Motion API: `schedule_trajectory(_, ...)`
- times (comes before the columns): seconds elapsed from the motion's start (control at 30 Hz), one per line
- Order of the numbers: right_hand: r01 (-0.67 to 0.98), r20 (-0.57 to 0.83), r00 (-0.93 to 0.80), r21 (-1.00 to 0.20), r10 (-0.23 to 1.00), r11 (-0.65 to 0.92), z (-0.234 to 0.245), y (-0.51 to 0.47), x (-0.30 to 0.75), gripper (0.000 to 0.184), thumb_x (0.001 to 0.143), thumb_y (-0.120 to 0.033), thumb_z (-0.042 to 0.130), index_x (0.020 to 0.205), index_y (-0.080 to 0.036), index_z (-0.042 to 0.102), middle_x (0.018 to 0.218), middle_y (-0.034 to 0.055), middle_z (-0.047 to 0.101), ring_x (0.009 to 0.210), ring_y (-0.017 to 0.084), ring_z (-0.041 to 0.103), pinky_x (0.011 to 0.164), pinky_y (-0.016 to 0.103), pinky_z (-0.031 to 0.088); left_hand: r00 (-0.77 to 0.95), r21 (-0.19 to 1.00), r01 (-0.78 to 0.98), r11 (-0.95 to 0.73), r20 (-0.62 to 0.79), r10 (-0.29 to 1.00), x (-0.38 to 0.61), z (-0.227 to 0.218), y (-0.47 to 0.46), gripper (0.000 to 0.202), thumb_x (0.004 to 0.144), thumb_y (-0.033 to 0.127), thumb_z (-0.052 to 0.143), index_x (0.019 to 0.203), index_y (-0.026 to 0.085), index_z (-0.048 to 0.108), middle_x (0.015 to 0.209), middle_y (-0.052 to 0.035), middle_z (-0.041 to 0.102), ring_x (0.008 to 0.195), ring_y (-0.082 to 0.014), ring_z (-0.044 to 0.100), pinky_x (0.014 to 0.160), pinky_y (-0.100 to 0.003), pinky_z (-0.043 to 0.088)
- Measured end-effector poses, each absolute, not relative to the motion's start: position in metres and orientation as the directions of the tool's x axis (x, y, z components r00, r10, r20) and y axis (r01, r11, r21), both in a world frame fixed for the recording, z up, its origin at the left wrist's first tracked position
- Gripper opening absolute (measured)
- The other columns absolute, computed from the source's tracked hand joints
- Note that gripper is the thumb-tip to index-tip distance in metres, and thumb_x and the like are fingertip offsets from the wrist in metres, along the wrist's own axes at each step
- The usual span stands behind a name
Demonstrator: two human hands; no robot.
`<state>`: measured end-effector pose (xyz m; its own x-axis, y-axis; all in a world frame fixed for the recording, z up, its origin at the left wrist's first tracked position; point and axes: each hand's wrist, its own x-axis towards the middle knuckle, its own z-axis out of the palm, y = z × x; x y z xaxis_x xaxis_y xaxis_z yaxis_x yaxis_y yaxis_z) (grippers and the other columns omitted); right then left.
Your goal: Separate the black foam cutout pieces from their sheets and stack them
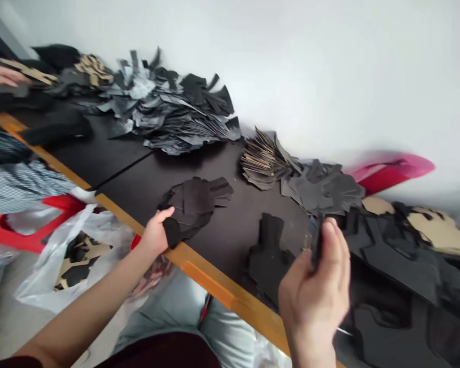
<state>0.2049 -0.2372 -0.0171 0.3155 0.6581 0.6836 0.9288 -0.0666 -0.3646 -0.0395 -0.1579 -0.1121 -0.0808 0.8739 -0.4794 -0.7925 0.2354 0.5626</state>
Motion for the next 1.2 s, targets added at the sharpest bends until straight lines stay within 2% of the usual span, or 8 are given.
schedule_trajectory(0.13,0.924,0.612,0.138,-0.362,0.779,0.121,-0.024,-0.172,0.161,0.052,0.086,-0.018,0.034,0.136,-0.005,0.042,0.136,0.0216,0.046,0.129,0.031,0.044,0.104,0.05,0.04,-0.121,0.57,-0.792,0.218,-0.496,0.86,-0.041,-0.116,-0.16,0.059,0.068,0.013,0.069,0.123,0.022,0.05,0.1,-0.0064,0.072,0.09,-0.0258,0.07,0.086,-0.045,0.055)
schedule_trajectory(0.3,0.915,0.541,0.064,-0.367,0.839,0.167,-0.039,-0.12,0.113,0.054,0.084,-0.008,0.029,0.137,-0.01,0.041,0.135,0.0205,0.047,0.126,0.03,0.046,0.1,0.05,0.043,-0.07,0.54,-0.808,0.234,-0.483,0.873,-0.042,-0.12,-0.162,0.061,0.068,0.015,0.071,0.124,0.027,0.05,0.102,-0.0042,0.072,0.092,-0.0269,0.069,0.085,-0.046,0.055)
schedule_trajectory(0.5,0.955,0.581,0.009,-0.245,0.814,0.165,-0.043,-0.139,0.115,0.052,0.087,-0.008,0.029,0.138,-0.012,0.038,0.137,0.0194,0.045,0.129,0.031,0.042,0.102,0.052,0.039,-0.101,0.559,-0.808,0.184,-0.44,0.892,-0.041,-0.122,-0.162,0.059,0.068,0.016,0.072,0.121,0.029,0.052,0.103,-0.002,0.071,0.1,-0.0255,0.067,0.091,-0.045,0.052)
schedule_trajectory(0.63,0.897,0.485,-0.257,-0.202,0.836,0.393,-0.081,-0.179,0.118,0.046,0.089,-0.014,0.033,0.133,-0.016,0.044,0.136,0.0164,0.047,0.13,0.031,0.04,0.101,0.053,0.04,-0.168,0.586,-0.801,0.128,-0.424,0.89,-0.041,-0.123,-0.161,0.054,0.068,0.018,0.072,0.119,0.027,0.055,0.106,-0.0026,0.071,0.105,-0.0256,0.064,0.095,-0.043,0.049)
schedule_trajectory(0.73,0.827,0.364,-0.327,-0.336,0.872,0.451,-0.104,-0.187,0.109,0.044,0.09,-0.037,0.044,0.129,-0.017,0.048,0.136,0.0166,0.044,0.129,0.032,0.039,0.1,0.054,0.041,-0.189,0.61,-0.788,0.089,-0.376,0.907,-0.041,-0.124,-0.16,0.051,0.069,0.02,0.072,0.117,0.026,0.057,0.11,-0.0029,0.07,0.11,-0.0256,0.062,0.098,-0.041,0.047)
schedule_trajectory(0.9,0.79,0.315,-0.079,-0.559,0.946,0.251,-0.104,-0.14,0.078,0.074,0.076,-0.057,0.06,0.132,-0.011,0.045,0.134,0.0241,0.044,0.125,0.036,0.042,0.099,0.056,0.039,-0.2,0.654,-0.753,0.073,-0.332,0.922,-0.04,-0.126,-0.163,0.048,0.069,0.019,0.072,0.115,0.026,0.059,0.114,-0.002,0.068,0.112,-0.0245,0.06,0.1,-0.037,0.045)
schedule_trajectory(1.03,0.712,0.166,-0.064,-0.683,0.984,0.162,-0.101,-0.108,0.07,0.063,0.071,-0.042,0.066,0.124,-0.011,0.054,0.123,0.0203,0.056,0.114,0.033,0.053,0.097,0.051,0.041,-0.182,0.652,-0.754,0.076,-0.319,0.93,-0.04,-0.127,-0.163,0.048,0.069,0.019,0.072,0.115,0.026,0.059,0.109,-0.0023,0.07,0.108,-0.025,0.063,0.096,-0.038,0.048)
schedule_trajectory(1.2,0.499,0.131,0.114,-0.865,0.985,0.057,-0.08,-0.096,0.1,0.041,0.084,-0.033,0.041,0.112,-0.013,0.063,0.109,0.0116,0.066,0.103,0.023,0.06,0.095,0.04,0.044,-0.202,0.624,-0.777,0.076,-0.362,0.91,-0.04,-0.126,-0.161,0.051,0.067,0.018,0.072,0.115,0.025,0.058,0.101,-0.0022,0.072,0.102,-0.025,0.065,0.093,-0.04,0.05)
